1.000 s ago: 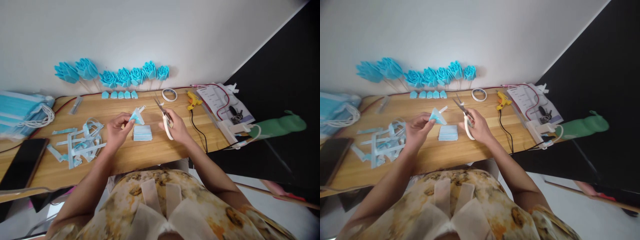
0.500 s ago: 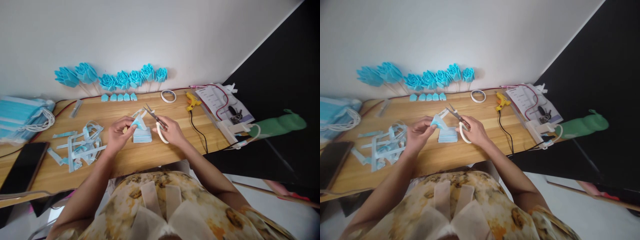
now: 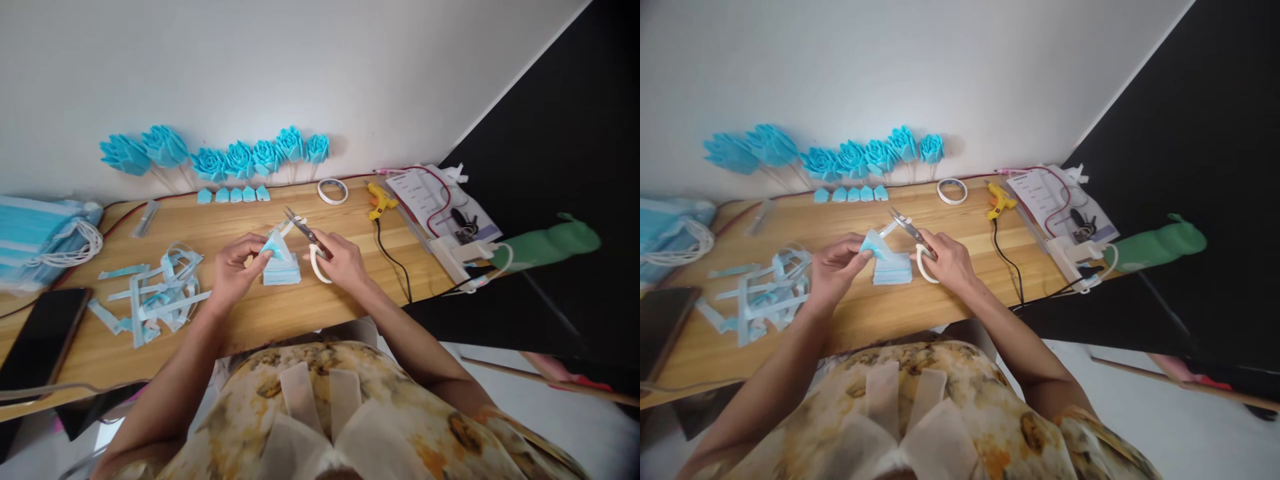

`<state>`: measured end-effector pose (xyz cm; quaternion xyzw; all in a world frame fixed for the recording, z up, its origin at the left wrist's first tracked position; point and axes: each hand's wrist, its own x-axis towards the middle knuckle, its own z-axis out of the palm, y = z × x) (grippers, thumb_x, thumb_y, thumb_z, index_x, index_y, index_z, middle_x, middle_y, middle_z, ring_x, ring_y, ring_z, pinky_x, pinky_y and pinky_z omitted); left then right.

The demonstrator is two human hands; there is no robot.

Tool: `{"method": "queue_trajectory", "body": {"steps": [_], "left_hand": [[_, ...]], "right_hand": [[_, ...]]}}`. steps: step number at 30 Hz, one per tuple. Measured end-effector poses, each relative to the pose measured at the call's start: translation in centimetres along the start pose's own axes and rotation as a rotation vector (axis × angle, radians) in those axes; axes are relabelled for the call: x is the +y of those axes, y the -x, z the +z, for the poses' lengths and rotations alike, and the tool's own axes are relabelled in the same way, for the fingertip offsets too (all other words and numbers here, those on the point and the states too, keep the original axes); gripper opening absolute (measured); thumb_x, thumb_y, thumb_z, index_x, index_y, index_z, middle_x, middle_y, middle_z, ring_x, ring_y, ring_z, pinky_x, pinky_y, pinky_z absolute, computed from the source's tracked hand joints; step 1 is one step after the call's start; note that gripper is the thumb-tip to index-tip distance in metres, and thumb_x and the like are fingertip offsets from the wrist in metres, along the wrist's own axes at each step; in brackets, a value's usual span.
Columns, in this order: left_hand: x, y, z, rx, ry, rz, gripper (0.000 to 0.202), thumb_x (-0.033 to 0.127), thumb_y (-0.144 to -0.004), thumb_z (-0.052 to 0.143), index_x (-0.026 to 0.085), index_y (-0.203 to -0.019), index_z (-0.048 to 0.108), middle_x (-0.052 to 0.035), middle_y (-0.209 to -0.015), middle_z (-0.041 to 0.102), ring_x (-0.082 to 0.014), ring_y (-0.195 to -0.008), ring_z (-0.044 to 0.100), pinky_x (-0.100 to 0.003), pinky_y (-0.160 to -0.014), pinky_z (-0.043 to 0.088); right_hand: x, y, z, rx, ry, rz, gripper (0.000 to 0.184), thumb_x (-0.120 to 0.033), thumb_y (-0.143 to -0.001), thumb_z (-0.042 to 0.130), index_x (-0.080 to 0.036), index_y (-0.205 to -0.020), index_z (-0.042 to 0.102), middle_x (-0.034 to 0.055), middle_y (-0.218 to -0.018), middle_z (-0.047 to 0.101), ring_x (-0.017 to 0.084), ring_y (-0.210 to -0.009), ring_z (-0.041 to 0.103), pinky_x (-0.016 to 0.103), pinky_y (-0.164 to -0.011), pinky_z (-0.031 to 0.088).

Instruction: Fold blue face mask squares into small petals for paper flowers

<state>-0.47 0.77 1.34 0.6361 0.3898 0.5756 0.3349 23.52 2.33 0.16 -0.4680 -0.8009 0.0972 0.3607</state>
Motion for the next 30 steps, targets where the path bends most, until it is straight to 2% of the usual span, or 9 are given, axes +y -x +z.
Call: {"method": "queue_trajectory", "body": {"steps": [6,10,15,19,21,24,27,28,30], "left_hand": [[-0.9,-0.1,0.1,0.001,-0.029,-0.052,0.02,0.035,-0.083,0.077,0.02,-0.07,0.074,-0.0047,-0.078,0.071,-0.0139,-0.068,0.059,-0.026,-0.06,0.043],[-1.6,-0.4,-0.5,0.114,-0.106,-0.127,0.025,0.038,-0.081,0.079,0.019,-0.067,0.072,-0.0017,-0.071,0.067,-0.0106,-0.061,0.052,-0.025,-0.057,0.038],[-0.6,-0.6,-0.6,0.232,0.114,-0.174,0.027,0.043,-0.079,0.082,0.02,-0.069,0.07,0.0014,-0.065,0.063,-0.0095,-0.059,0.052,-0.024,-0.059,0.041],[0.2,-0.4,-0.1,0.157,0.205,-0.247,0.034,0.049,-0.076,0.083,0.02,-0.067,0.068,0.001,-0.062,0.064,-0.0106,-0.058,0.055,-0.025,-0.061,0.044],[0.3,-0.3,0.0,0.111,0.246,-0.277,0.036,0.051,-0.074,0.084,0.019,-0.066,0.068,0.0008,-0.06,0.064,-0.0109,-0.057,0.056,-0.026,-0.06,0.045],[0.0,-0.2,-0.1,0.056,0.352,-0.338,0.037,0.052,-0.072,0.085,0.019,-0.066,0.068,0.0011,-0.055,0.063,-0.0106,-0.052,0.054,-0.026,-0.056,0.044],[-0.2,0.0,-0.2,-0.009,0.454,-0.386,0.036,0.05,-0.07,0.087,0.019,-0.065,0.069,0.0,-0.056,0.064,-0.0106,-0.049,0.054,-0.025,-0.051,0.044],[-0.2,0.1,-0.3,-0.028,0.477,-0.399,0.036,0.05,-0.069,0.087,0.019,-0.065,0.069,-0.0006,-0.056,0.065,-0.0107,-0.049,0.054,-0.025,-0.05,0.044],[-0.2,0.1,-0.2,-0.066,0.515,-0.426,0.036,0.049,-0.068,0.088,0.018,-0.067,0.07,-0.0016,-0.058,0.066,-0.011,-0.048,0.055,-0.025,-0.048,0.044]], "right_hand": [[-0.3,0.2,0.0,0.033,-0.017,-0.007,0.037,-0.038,-0.094,0.066,-0.019,-0.126,0.069,0.0051,-0.088,0.075,0.017,-0.076,0.068,0.027,-0.075,0.053],[-0.5,0.2,-2.1,0.044,-0.052,0.032,0.04,-0.04,-0.092,0.066,-0.02,-0.127,0.067,0.0055,-0.1,0.077,0.017,-0.079,0.068,0.029,-0.076,0.053],[0.5,1.6,-4.8,-0.272,0.248,0.206,0.046,-0.026,-0.087,0.064,-0.019,-0.132,0.061,0.0079,-0.095,0.077,0.022,-0.076,0.068,0.032,-0.068,0.05],[0.7,2.2,-4.9,-0.462,0.425,0.094,0.028,-0.022,-0.089,0.062,-0.023,-0.114,0.071,0.0082,-0.088,0.076,0.022,-0.073,0.067,0.032,-0.065,0.048],[0.3,1.6,-5.1,-0.48,0.413,0.061,0.019,-0.027,-0.089,0.066,-0.025,-0.106,0.075,0.006,-0.076,0.074,0.022,-0.07,0.066,0.032,-0.065,0.048],[-0.6,-0.6,-5.8,-0.362,0.273,0.071,0.021,-0.037,-0.094,0.063,-0.024,-0.102,0.078,0.0063,-0.076,0.075,0.025,-0.078,0.07,0.036,-0.075,0.051],[-1.8,-3.2,-5.8,-0.25,-0.06,0.012,0.038,-0.042,-0.103,0.046,-0.022,-0.121,0.072,0.0083,-0.117,0.076,0.025,-0.109,0.07,0.039,-0.095,0.051],[-2.1,-3.8,-5.4,-0.25,-0.218,0.001,0.041,-0.045,-0.104,0.042,-0.022,-0.124,0.071,0.0073,-0.124,0.074,0.023,-0.116,0.068,0.037,-0.1,0.05],[-2.5,-4.6,-4.3,-0.35,-0.504,0.004,0.047,-0.054,-0.102,0.043,-0.021,-0.114,0.073,0.006,-0.116,0.076,0.02,-0.11,0.069,0.034,-0.098,0.052]]}}
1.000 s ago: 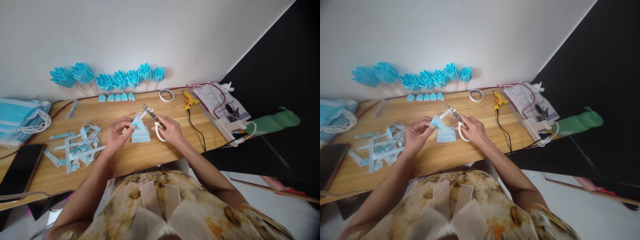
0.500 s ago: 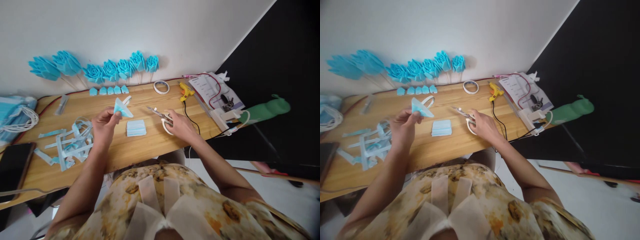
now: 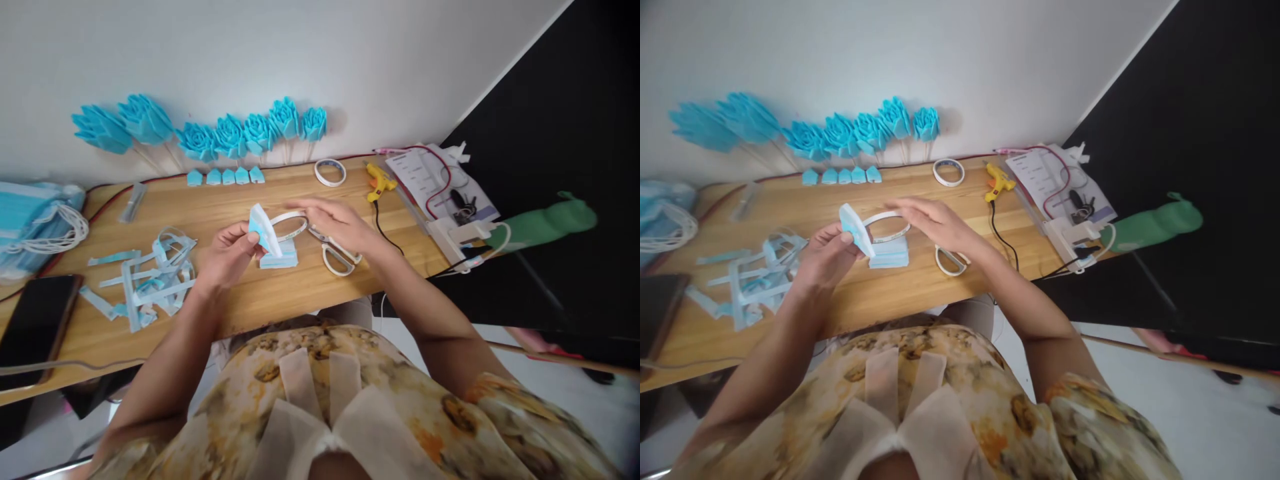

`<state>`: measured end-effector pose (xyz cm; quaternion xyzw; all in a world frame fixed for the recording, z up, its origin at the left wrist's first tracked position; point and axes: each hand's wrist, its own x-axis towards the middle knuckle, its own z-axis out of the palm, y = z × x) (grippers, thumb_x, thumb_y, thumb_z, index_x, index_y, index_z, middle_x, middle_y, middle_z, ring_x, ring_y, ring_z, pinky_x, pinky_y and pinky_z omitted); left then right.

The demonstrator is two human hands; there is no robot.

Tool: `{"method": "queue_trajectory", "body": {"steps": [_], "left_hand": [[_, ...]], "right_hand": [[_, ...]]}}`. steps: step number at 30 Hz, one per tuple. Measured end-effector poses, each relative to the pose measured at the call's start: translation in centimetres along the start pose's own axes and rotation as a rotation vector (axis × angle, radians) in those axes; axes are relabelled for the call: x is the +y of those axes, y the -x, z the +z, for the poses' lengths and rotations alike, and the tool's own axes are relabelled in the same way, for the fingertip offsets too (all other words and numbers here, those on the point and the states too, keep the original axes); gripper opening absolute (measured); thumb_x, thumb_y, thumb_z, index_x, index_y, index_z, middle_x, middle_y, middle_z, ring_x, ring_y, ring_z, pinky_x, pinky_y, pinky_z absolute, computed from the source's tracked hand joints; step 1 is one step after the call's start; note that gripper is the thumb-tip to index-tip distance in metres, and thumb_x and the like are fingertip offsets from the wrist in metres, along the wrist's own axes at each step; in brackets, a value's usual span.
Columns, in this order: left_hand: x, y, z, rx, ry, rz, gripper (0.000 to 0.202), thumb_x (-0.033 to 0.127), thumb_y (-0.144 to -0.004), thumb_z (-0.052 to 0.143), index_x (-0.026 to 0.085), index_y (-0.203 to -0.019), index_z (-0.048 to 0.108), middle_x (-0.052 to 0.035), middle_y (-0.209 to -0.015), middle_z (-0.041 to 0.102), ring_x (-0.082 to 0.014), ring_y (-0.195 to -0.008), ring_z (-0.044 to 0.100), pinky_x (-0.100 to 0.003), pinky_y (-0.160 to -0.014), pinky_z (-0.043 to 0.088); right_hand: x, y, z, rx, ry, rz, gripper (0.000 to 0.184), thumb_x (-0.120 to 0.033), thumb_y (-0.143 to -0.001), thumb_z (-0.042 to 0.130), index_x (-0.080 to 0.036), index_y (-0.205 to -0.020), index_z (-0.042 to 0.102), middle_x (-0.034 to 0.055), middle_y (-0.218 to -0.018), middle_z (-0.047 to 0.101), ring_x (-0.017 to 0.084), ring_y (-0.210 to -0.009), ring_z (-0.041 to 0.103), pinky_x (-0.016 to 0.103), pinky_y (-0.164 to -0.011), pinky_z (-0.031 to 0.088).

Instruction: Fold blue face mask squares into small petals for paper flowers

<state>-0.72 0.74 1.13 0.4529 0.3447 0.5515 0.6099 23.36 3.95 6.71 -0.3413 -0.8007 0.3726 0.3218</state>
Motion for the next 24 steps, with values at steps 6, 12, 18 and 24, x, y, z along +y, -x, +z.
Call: {"method": "queue_trajectory", "body": {"steps": [6,12,18,24], "left_hand": [[-0.1,-0.8,0.2,0.161,-0.042,0.024,0.035,0.045,-0.066,0.09,0.018,-0.064,0.067,-0.0025,-0.085,0.074,-0.0124,-0.07,0.066,-0.027,-0.065,0.056],[-0.8,-1.1,-0.2,0.202,-0.11,-0.028,0.035,0.049,-0.067,0.089,0.019,-0.07,0.071,0.0011,-0.068,0.068,-0.0097,-0.057,0.061,-0.024,-0.058,0.051],[-0.5,-0.8,0.1,0.194,-0.181,-0.034,0.034,0.047,-0.074,0.084,0.017,-0.069,0.07,-0.0024,-0.066,0.071,-0.011,-0.056,0.061,-0.025,-0.058,0.049],[-0.1,-0.9,0.4,0.178,-0.154,-0.066,0.034,0.048,-0.07,0.086,0.017,-0.068,0.071,-0.0016,-0.063,0.069,-0.0102,-0.053,0.058,-0.025,-0.054,0.048]], "right_hand": [[3.9,0.7,-1.0,-0.016,-0.007,0.122,0.044,-0.06,-0.096,0.054,-0.022,-0.101,0.076,0.0016,-0.079,0.072,0.016,-0.073,0.065,0.033,-0.075,0.054],[8.6,0.8,-3.3,0.016,0.702,0.073,0.011,-0.028,-0.093,0.067,-0.025,-0.093,0.077,0.0065,-0.09,0.076,0.029,-0.094,0.069,0.065,-0.114,0.033],[4.2,-0.9,0.4,0.056,0.547,-0.137,0.03,-0.035,-0.099,0.057,-0.029,-0.127,0.065,0.0058,-0.138,0.064,0.03,-0.131,0.056,0.057,-0.115,0.039],[3.3,-3.2,2.7,-0.024,0.411,-0.371,0.022,-0.028,-0.098,0.057,-0.033,-0.117,0.066,-0.0002,-0.147,0.056,0.028,-0.146,0.042,0.057,-0.121,0.034]]}}
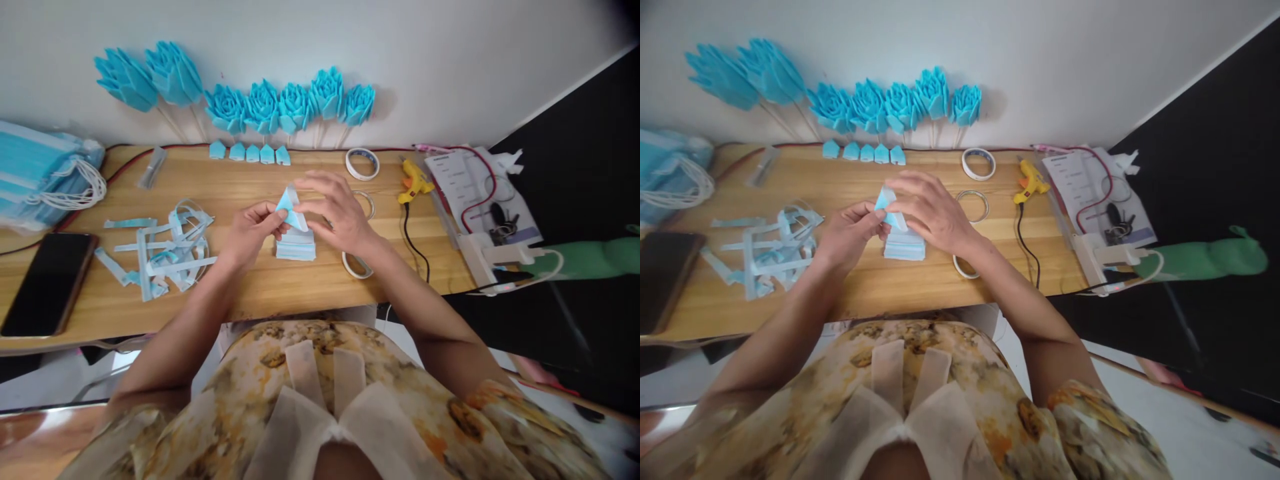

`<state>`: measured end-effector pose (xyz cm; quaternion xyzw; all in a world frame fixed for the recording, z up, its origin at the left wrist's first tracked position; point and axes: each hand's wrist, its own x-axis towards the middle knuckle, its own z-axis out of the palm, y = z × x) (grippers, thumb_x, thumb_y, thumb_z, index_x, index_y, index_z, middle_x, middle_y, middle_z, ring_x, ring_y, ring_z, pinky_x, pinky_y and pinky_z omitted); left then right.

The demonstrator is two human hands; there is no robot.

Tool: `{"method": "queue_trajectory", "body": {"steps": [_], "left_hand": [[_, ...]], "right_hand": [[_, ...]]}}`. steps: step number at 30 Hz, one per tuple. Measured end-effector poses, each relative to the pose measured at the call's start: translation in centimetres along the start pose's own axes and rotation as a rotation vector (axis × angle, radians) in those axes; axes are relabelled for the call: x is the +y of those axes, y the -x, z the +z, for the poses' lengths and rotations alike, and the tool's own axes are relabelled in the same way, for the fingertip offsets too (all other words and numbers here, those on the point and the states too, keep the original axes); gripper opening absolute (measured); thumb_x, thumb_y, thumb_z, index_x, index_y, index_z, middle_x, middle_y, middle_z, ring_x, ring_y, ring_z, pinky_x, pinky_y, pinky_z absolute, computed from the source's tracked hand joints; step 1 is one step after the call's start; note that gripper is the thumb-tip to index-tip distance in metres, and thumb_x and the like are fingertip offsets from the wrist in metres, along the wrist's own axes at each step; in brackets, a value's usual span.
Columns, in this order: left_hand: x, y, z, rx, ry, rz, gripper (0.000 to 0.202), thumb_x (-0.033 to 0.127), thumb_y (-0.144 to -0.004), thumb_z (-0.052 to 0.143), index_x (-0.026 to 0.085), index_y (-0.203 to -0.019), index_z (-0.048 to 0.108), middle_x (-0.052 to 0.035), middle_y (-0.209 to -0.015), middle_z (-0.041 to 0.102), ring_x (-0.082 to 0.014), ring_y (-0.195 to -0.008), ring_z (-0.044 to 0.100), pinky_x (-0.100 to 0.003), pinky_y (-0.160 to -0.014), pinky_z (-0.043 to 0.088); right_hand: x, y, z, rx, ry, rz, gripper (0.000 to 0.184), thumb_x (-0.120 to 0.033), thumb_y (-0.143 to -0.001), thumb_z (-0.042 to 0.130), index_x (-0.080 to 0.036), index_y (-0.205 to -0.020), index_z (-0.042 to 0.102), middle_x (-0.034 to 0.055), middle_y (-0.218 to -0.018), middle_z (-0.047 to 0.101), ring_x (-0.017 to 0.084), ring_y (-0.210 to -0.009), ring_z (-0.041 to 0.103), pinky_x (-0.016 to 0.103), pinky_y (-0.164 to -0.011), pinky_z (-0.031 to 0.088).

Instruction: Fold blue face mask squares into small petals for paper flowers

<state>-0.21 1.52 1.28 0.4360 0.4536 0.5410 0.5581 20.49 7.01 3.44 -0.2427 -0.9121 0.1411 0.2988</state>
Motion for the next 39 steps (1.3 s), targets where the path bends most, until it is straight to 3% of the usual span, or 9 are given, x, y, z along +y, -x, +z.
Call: {"method": "queue_trajectory", "body": {"steps": [3,6,12,15,21,24,31,35,39], "left_hand": [[-0.1,0.0,0.1,0.005,-0.028,0.003,0.036,0.049,-0.071,0.085,0.017,-0.067,0.069,-0.001,-0.06,0.067,-0.0103,-0.052,0.056,-0.025,-0.053,0.047],[-0.2,0.0,0.3,0.024,-0.092,0.02,0.033,0.046,-0.073,0.083,0.017,-0.066,0.068,0.0001,-0.059,0.065,-0.0102,-0.051,0.054,-0.025,-0.053,0.046],[-0.4,0.1,0.4,0.083,-0.276,0.122,0.027,0.038,-0.079,0.077,0.018,-0.065,0.068,0.0016,-0.056,0.061,-0.0094,-0.05,0.049,-0.025,-0.05,0.036],[-0.4,0.1,0.5,0.096,-0.326,0.148,0.026,0.038,-0.079,0.077,0.019,-0.064,0.068,0.0019,-0.056,0.06,-0.0095,-0.05,0.047,-0.026,-0.05,0.034],[-0.7,0.0,0.3,0.099,-0.333,0.163,0.027,0.041,-0.078,0.077,0.019,-0.064,0.068,0.0013,-0.056,0.061,-0.0099,-0.05,0.047,-0.026,-0.05,0.033],[-0.8,-0.1,0.3,0.095,-0.339,0.17,0.028,0.041,-0.078,0.077,0.019,-0.064,0.068,0.0011,-0.056,0.061,-0.0095,-0.05,0.046,-0.025,-0.049,0.032],[-0.8,-0.1,0.4,0.086,-0.366,0.157,0.025,0.039,-0.077,0.074,0.018,-0.064,0.068,0.0016,-0.056,0.061,-0.0089,-0.051,0.046,-0.024,-0.05,0.033],[-0.7,-0.1,0.6,0.078,-0.372,0.14,0.022,0.037,-0.076,0.072,0.018,-0.065,0.067,0.0017,-0.057,0.061,-0.0088,-0.052,0.048,-0.023,-0.051,0.035],[-0.9,-0.1,0.6,0.069,-0.365,0.136,0.022,0.037,-0.076,0.072,0.018,-0.066,0.068,0.0012,-0.059,0.063,-0.0088,-0.053,0.049,-0.023,-0.052,0.037]], "right_hand": [[0.9,-0.5,0.9,0.021,-0.05,-0.06,0.02,-0.022,-0.098,0.055,-0.032,-0.104,0.071,-0.0011,-0.141,0.06,0.026,-0.143,0.045,0.055,-0.119,0.037],[1.3,-0.5,1.5,0.003,-0.095,0.039,0.014,-0.028,-0.095,0.061,-0.031,-0.091,0.074,-0.0012,-0.135,0.062,0.028,-0.141,0.046,0.058,-0.117,0.038],[1.0,0.4,2.6,0.084,-0.351,0.256,0.018,-0.041,-0.095,0.062,-0.027,-0.093,0.071,0.0043,-0.137,0.062,0.023,-0.132,0.056,0.048,-0.111,0.046],[0.8,0.7,3.2,0.119,-0.526,0.334,0.02,-0.042,-0.093,0.063,-0.023,-0.089,0.068,0.0068,-0.127,0.067,0.022,-0.123,0.063,0.044,-0.109,0.048],[0.3,0.7,3.7,0.11,-0.783,0.523,0.029,-0.049,-0.082,0.07,-0.022,-0.084,0.06,0.004,-0.1,0.073,0.018,-0.092,0.067,0.034,-0.086,0.055],[0.2,0.7,3.6,0.088,-0.805,0.554,0.031,-0.051,-0.081,0.07,-0.021,-0.083,0.059,0.0014,-0.086,0.069,0.015,-0.079,0.062,0.031,-0.077,0.053],[0.2,0.7,3.8,0.121,-0.916,0.582,0.031,-0.048,-0.079,0.074,-0.021,-0.08,0.059,-0.0015,-0.077,0.066,0.012,-0.072,0.061,0.027,-0.07,0.052],[0.4,0.8,4.1,0.157,-1.037,0.59,0.03,-0.04,-0.076,0.078,-0.021,-0.092,0.061,-0.0036,-0.079,0.068,0.01,-0.072,0.062,0.025,-0.07,0.052],[0.7,1.0,4.4,0.141,-1.057,0.596,0.043,-0.035,-0.076,0.077,-0.023,-0.115,0.062,-0.0035,-0.084,0.07,0.01,-0.074,0.064,0.025,-0.07,0.052]]}}
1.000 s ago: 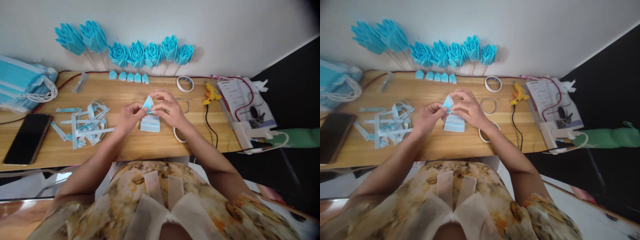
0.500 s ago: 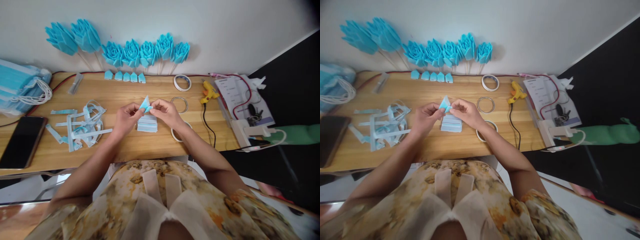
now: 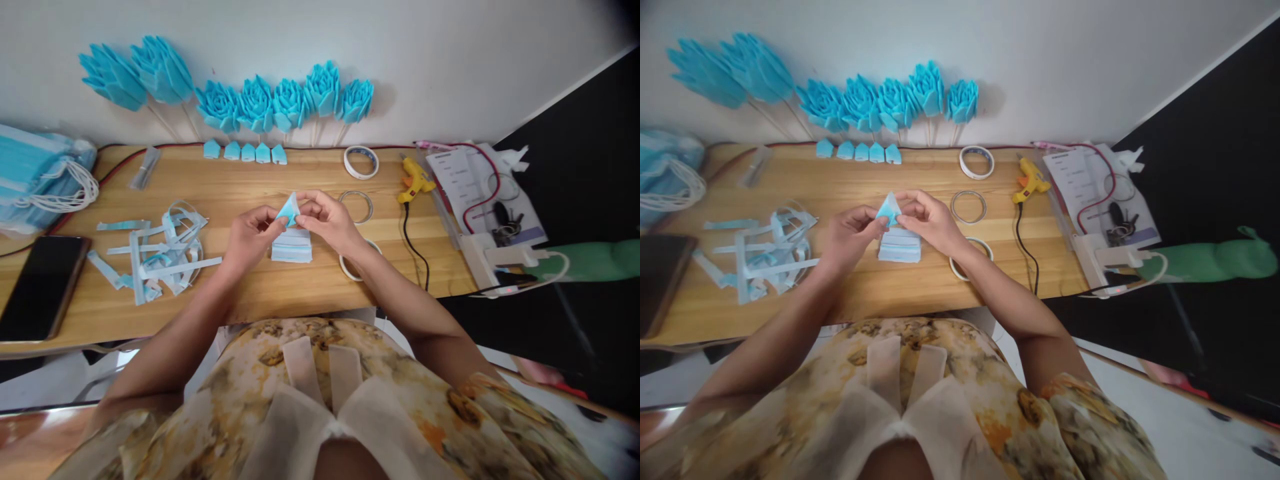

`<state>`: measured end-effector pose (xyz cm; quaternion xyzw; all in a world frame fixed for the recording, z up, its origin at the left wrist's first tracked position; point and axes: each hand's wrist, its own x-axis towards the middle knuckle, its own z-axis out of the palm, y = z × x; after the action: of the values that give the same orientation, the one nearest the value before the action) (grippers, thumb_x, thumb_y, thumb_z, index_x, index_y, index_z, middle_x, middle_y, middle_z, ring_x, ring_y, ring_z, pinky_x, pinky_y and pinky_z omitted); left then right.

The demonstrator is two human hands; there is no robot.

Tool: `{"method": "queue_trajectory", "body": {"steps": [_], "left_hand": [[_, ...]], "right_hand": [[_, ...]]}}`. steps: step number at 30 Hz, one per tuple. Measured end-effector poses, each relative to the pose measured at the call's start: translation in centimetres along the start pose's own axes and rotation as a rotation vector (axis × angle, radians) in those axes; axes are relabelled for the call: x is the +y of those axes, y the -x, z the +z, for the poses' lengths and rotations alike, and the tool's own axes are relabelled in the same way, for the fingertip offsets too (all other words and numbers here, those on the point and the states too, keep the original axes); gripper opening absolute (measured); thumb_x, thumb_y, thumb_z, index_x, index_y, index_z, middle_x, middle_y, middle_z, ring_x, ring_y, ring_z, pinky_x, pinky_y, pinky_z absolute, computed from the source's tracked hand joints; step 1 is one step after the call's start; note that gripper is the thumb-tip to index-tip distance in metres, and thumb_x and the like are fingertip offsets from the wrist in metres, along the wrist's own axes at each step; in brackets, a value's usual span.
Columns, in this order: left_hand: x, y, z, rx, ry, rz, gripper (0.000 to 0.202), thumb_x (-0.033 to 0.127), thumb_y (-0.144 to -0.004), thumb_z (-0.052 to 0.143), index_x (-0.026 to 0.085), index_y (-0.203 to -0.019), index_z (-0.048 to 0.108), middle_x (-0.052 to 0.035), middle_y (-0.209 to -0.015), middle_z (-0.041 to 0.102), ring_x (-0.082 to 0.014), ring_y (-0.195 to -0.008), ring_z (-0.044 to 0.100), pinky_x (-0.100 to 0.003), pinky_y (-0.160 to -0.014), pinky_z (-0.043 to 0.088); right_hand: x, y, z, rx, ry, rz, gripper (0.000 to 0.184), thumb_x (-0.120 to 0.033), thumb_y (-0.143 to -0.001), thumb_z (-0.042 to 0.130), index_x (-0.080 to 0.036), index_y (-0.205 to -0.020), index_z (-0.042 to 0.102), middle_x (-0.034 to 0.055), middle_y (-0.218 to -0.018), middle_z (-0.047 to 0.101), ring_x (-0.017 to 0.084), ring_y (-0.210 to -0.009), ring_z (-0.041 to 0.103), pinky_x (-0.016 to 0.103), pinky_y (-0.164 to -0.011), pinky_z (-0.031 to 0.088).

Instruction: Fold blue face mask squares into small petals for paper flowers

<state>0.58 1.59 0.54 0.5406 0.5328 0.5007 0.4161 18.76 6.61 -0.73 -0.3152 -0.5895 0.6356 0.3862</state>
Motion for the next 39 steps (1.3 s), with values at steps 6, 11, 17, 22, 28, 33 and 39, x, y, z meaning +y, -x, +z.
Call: {"method": "queue_trajectory", "body": {"steps": [6,11,17,22,28,33,39], "left_hand": [[0.0,0.0,0.0,-0.031,-0.041,-0.012,0.025,0.04,-0.077,0.072,0.018,-0.067,0.067,0.0017,-0.058,0.061,-0.0086,-0.052,0.048,-0.022,-0.05,0.036],[0.0,0.0,0.0,-0.046,-0.038,-0.009,0.026,0.041,-0.077,0.071,0.017,-0.068,0.067,0.0015,-0.058,0.06,-0.0086,-0.053,0.048,-0.022,-0.051,0.037],[0.0,-0.1,0.3,-0.059,-0.006,-0.01,0.026,0.042,-0.074,0.073,0.017,-0.072,0.066,0.0014,-0.063,0.061,-0.0088,-0.056,0.049,-0.022,-0.052,0.039],[0.0,-0.2,0.2,-0.06,0.005,-0.04,0.028,0.042,-0.074,0.073,0.017,-0.065,0.062,0.003,-0.057,0.055,-0.0078,-0.052,0.045,-0.021,-0.049,0.035],[0.3,0.1,-0.1,-0.195,0.039,-0.133,0.034,0.045,-0.072,0.077,0.018,-0.063,0.059,0.0035,-0.054,0.053,-0.0074,-0.049,0.044,-0.021,-0.046,0.033],[0.6,0.4,0.1,-0.266,-0.072,-0.115,0.034,0.042,-0.075,0.072,0.018,-0.059,0.054,0.0047,-0.052,0.046,-0.0063,-0.049,0.037,-0.021,-0.046,0.027],[1.0,0.3,-0.1,-0.301,0.025,-0.16,0.032,0.041,-0.075,0.074,0.018,-0.062,0.056,0.0038,-0.053,0.051,-0.0069,-0.049,0.042,-0.021,-0.047,0.033]], "right_hand": [[0.2,0.1,0.0,0.009,0.134,-0.064,0.031,-0.032,-0.078,0.071,-0.018,-0.106,0.07,-0.0011,-0.084,0.07,0.011,-0.074,0.061,0.025,-0.068,0.05],[0.5,0.0,0.0,0.051,0.188,-0.107,0.033,-0.031,-0.077,0.07,-0.018,-0.107,0.07,-0.0019,-0.08,0.068,0.01,-0.072,0.059,0.024,-0.065,0.049],[0.6,0.1,0.3,0.016,0.188,-0.106,0.037,-0.03,-0.078,0.069,-0.018,-0.113,0.069,-0.0021,-0.078,0.068,0.01,-0.069,0.058,0.023,-0.063,0.047],[0.4,0.2,0.4,-0.015,0.181,-0.108,0.035,-0.031,-0.08,0.07,-0.018,-0.112,0.071,-0.0029,-0.076,0.066,0.009,-0.068,0.056,0.023,-0.063,0.047],[-0.6,0.3,0.1,-0.044,0.23,-0.115,0.035,-0.043,-0.079,0.077,-0.02,-0.105,0.073,-0.0011,-0.085,0.067,0.011,-0.074,0.057,0.024,-0.066,0.047],[-1.1,0.7,0.2,-0.002,0.383,-0.222,0.018,-0.036,-0.084,0.074,-0.019,-0.087,0.073,-0.0007,-0.08,0.069,0.011,-0.07,0.057,0.025,-0.066,0.046],[-0.8,0.7,-0.1,0.04,0.726,-0.545,0.018,-0.036,-0.096,0.062,-0.023,-0.09,0.075,0.0023,-0.085,0.071,0.016,-0.081,0.063,0.033,-0.077,0.049]]}}
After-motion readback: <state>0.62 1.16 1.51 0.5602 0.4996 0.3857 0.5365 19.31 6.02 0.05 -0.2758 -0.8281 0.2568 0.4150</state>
